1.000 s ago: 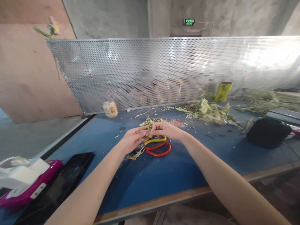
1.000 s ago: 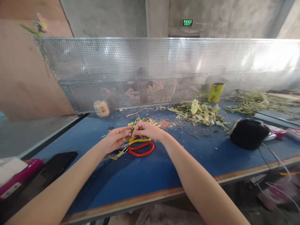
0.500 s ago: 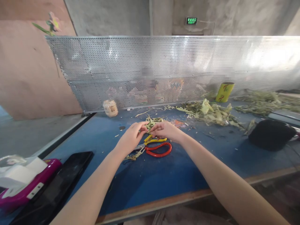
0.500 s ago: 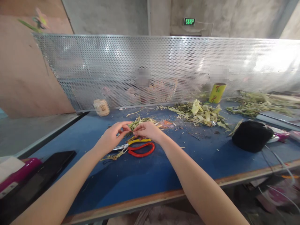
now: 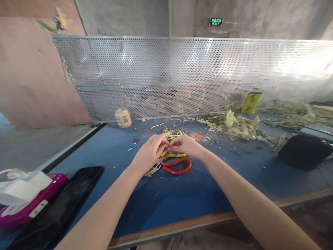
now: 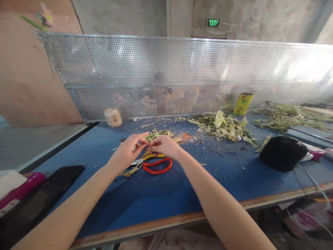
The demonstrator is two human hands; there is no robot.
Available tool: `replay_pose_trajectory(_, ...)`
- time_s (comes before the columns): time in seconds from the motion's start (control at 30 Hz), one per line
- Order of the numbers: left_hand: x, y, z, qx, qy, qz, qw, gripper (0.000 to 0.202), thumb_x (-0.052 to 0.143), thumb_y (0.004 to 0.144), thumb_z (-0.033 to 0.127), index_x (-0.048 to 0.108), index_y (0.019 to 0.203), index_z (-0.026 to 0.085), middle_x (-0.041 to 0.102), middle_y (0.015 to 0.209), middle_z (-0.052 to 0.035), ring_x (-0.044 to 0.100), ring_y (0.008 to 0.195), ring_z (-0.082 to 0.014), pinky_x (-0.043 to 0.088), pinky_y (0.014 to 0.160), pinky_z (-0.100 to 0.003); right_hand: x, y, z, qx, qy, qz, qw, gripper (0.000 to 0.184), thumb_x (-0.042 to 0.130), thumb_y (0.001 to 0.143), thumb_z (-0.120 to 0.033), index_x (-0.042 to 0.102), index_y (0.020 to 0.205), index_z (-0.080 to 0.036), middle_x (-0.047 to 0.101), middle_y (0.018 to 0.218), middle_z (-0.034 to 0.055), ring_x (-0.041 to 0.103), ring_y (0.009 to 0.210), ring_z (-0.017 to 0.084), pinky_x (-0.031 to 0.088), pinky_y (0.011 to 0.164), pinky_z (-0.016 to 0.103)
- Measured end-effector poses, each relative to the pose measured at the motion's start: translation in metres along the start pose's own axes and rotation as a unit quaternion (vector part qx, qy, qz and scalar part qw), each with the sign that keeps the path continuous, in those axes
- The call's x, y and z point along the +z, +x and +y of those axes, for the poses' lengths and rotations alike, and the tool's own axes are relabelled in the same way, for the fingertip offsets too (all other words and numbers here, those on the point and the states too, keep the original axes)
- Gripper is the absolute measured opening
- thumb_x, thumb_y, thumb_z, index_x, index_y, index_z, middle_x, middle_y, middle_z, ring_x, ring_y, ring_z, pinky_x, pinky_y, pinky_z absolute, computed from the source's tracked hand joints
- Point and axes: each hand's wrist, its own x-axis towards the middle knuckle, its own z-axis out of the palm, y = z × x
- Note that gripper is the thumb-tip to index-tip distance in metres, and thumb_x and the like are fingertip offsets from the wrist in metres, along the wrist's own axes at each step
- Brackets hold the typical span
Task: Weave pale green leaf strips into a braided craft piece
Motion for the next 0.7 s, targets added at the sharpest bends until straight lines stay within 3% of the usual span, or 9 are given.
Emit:
replay_pose_trajectory(0.13, 0.003, 0.001, -0.005, -0.145, -0.129, 0.015, 0.981, 0.053, 0.047, 0.08, 0.029, 0.029, 0.129, 0.021, 0.062, 0.093, -0.0055, 0.058, 0.079, -0.0168, 0.047, 0.065, -0.029, 0.0, 0.0, -0.001, 0.007, 0.002, 0.015, 1.0, 0.008, 0.06, 0.068, -0.019, 0.063, 0.063, -0.014, 0.06, 0.058, -0.0015, 0.05, 0.048, 0.005, 0.039, 0.048, 0.018)
replay_pose_trajectory(0.23, 0.008, 0.001, -0.011, -0.223, -0.269, -0.048, 0.936, 0.056, 0.053, 0.074, 0.03, 0.034, 0.125, 0.014, 0.063, 0.09, -0.0097, 0.06, 0.073, -0.0186, 0.048, 0.056, -0.029, -0.001, 0.001, 0.001, 0.006, 0.034, 0.018, 0.999, 0.007, 0.06, 0.068, -0.019, 0.062, 0.064, -0.014, 0.061, 0.06, -0.0006, 0.048, 0.046, 0.004, 0.037, 0.046, 0.018)
replay_pose_trajectory(0.3, 0.011, 0.001, -0.013, -0.231, -0.346, -0.068, 0.907, 0.061, 0.059, 0.069, 0.026, 0.035, 0.123, 0.013, 0.063, 0.09, -0.0108, 0.06, 0.074, -0.0191, 0.048, 0.055, -0.028, -0.002, 0.002, 0.003, 0.007, 0.062, 0.02, 0.998, 0.007, 0.059, 0.069, -0.019, 0.062, 0.065, -0.014, 0.06, 0.062, -0.0003, 0.047, 0.046, 0.004, 0.038, 0.046, 0.017)
replay_pose_trajectory(0.37, 0.013, 0.001, -0.012, -0.228, -0.383, -0.053, 0.894, 0.063, 0.062, 0.066, 0.022, 0.036, 0.122, 0.013, 0.063, 0.088, -0.0095, 0.06, 0.073, -0.0176, 0.048, 0.055, -0.027, -0.003, 0.003, 0.005, 0.009, 0.087, 0.022, 0.996, 0.007, 0.059, 0.069, -0.02, 0.061, 0.066, -0.014, 0.06, 0.063, -0.0001, 0.047, 0.047, 0.004, 0.039, 0.047, 0.017)
replay_pose_trajectory(0.53, 0.01, 0.005, -0.006, -0.258, -0.395, 0.015, 0.881, 0.068, 0.065, 0.064, 0.026, 0.036, 0.123, 0.011, 0.066, 0.082, -0.0087, 0.057, 0.062, -0.0137, 0.045, 0.054, -0.026, -0.003, 0.004, 0.006, -0.007, 0.123, 0.004, 0.992, 0.011, 0.063, 0.065, -0.024, 0.06, 0.069, -0.014, 0.061, 0.069, 0.001, 0.049, 0.051, 0.004, 0.04, 0.049, 0.018)
replay_pose_trajectory(0.7, 0.009, 0.004, -0.01, -0.248, -0.387, -0.008, 0.888, 0.068, 0.066, 0.062, 0.024, 0.039, 0.122, 0.011, 0.067, 0.078, -0.0067, 0.057, 0.055, -0.0123, 0.046, 0.056, -0.027, -0.003, 0.001, 0.003, -0.027, 0.056, 0.022, 0.998, 0.013, 0.064, 0.064, -0.025, 0.06, 0.069, -0.013, 0.058, 0.059, -0.0006, 0.043, 0.044, 0.004, 0.034, 0.042, 0.018)
